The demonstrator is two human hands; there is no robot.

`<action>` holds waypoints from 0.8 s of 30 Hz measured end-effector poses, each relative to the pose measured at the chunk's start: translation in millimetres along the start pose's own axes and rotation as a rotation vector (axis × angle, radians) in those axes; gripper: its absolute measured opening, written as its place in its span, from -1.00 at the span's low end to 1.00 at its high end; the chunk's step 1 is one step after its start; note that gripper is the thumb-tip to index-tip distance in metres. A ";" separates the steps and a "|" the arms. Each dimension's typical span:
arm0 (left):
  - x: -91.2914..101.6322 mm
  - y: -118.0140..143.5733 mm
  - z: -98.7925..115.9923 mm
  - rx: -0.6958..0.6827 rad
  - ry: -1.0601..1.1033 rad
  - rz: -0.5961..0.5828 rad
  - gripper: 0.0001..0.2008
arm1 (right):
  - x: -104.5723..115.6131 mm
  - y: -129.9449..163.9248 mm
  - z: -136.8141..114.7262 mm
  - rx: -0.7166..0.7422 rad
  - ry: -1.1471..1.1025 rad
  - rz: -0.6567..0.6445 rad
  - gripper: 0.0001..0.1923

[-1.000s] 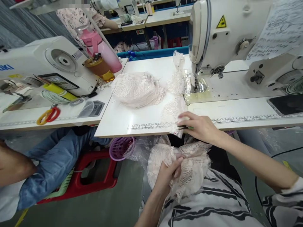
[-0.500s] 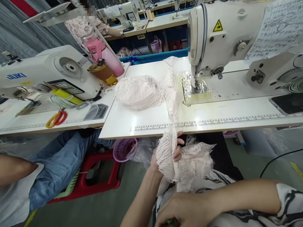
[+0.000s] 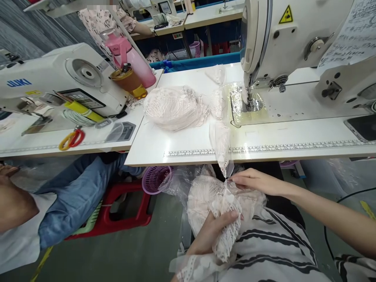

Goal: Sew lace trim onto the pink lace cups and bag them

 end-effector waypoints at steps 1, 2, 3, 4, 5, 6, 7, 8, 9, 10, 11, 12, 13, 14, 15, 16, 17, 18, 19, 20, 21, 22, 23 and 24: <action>-0.6 0.6 2.0 0.012 -0.002 0.014 -0.70 | -1.3 -4.2 -0.3 0.014 -0.026 -0.021 -0.53; -1.1 1.0 4.0 0.019 0.000 0.027 -0.69 | -2.6 -7.6 -1.4 0.021 -0.042 -0.035 -0.52; -1.5 1.5 5.7 0.021 0.004 0.037 -0.68 | -3.5 -10.0 -3.0 0.021 -0.053 -0.044 -0.52; -1.8 1.8 7.2 0.022 0.008 0.042 -0.67 | -4.1 -11.6 -4.6 0.015 -0.058 -0.049 -0.53; -2.0 2.1 8.2 0.024 0.007 0.044 -0.67 | -4.1 -12.7 -6.0 0.005 -0.063 -0.049 -0.53; -2.1 2.3 9.0 0.027 0.004 0.044 -0.67 | -3.8 -13.3 -6.8 -0.004 -0.064 -0.043 -0.53; -2.2 2.5 9.5 0.025 0.002 0.041 -0.68 | -3.2 -13.7 -7.2 -0.011 -0.059 -0.034 -0.53; -2.4 2.6 9.8 0.021 0.002 0.036 -0.67 | -2.4 -14.0 -7.2 -0.012 -0.050 -0.023 -0.53; -2.7 2.6 10.1 0.018 0.002 0.030 -0.66 | -1.6 -14.5 -6.8 -0.010 -0.040 -0.019 -0.54; -3.2 2.6 10.3 0.016 0.003 0.025 -0.63 | -0.9 -15.1 -6.2 -0.009 -0.033 -0.019 -0.54; -3.7 2.6 10.5 0.017 0.006 0.022 -0.58 | -0.4 -15.8 -5.4 -0.009 -0.029 -0.016 -0.55; -4.2 2.6 10.5 0.021 0.009 0.021 -0.53 | -0.1 -16.3 -4.6 -0.008 -0.025 -0.006 -0.56; -4.5 2.5 10.4 0.026 0.014 0.024 -0.48 | 0.1 -16.4 -4.1 -0.007 -0.017 0.011 -0.56; -4.6 2.3 10.1 0.033 0.025 0.034 -0.44 | 0.0 -15.7 -3.9 -0.009 -0.004 0.032 -0.57; -4.3 2.0 9.7 0.032 0.046 0.046 -0.43 | -0.4 -14.0 -4.2 -0.014 0.018 0.054 -0.57; -3.3 1.3 9.2 0.022 0.077 0.057 -0.45 | -1.0 -11.2 -5.3 -0.018 0.045 0.070 -0.57; -1.8 0.2 8.7 -0.001 0.114 0.055 -0.51 | -1.7 -7.3 -7.1 -0.018 0.082 0.079 -0.57; 0.2 -1.2 8.3 -0.041 0.156 0.028 -0.59 | -2.2 -2.8 -9.8 -0.009 0.133 0.087 -0.58; 2.6 -3.1 8.2 -0.094 0.204 -0.031 -0.67 | -2.2 1.8 -13.2 0.017 0.198 0.103 -0.60; 5.4 -5.3 8.4 -0.156 0.250 -0.109 -0.70 | -1.4 5.7 -17.3 0.077 0.280 0.133 -0.63; 8.6 -7.7 8.9 -0.216 0.285 -0.183 -0.68 | 0.4 8.1 -21.6 0.169 0.383 0.185 -0.68; 12.2 -10.6 9.6 -0.261 0.303 -0.230 -0.65 | 3.1 8.4 -25.9 0.273 0.506 0.250 -0.71; 16.1 -13.8 10.2 -0.276 0.314 -0.236 -0.63 | 6.5 6.0 -29.5 0.362 0.646 0.320 -0.69; 19.9 -17.6 10.8 -0.263 0.317 -0.204 -0.64 | 10.3 0.8 -32.4 0.419 0.793 0.378 -0.63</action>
Point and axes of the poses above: each hand's wrist, its own y-axis away from the middle knuckle, its own x-axis out of the back of the hand, z = x × y, the point moved 1 cm from there along -y, towards the middle knuckle, and after that the axes turned 6 degrees about -y, right-handed, at the moved point
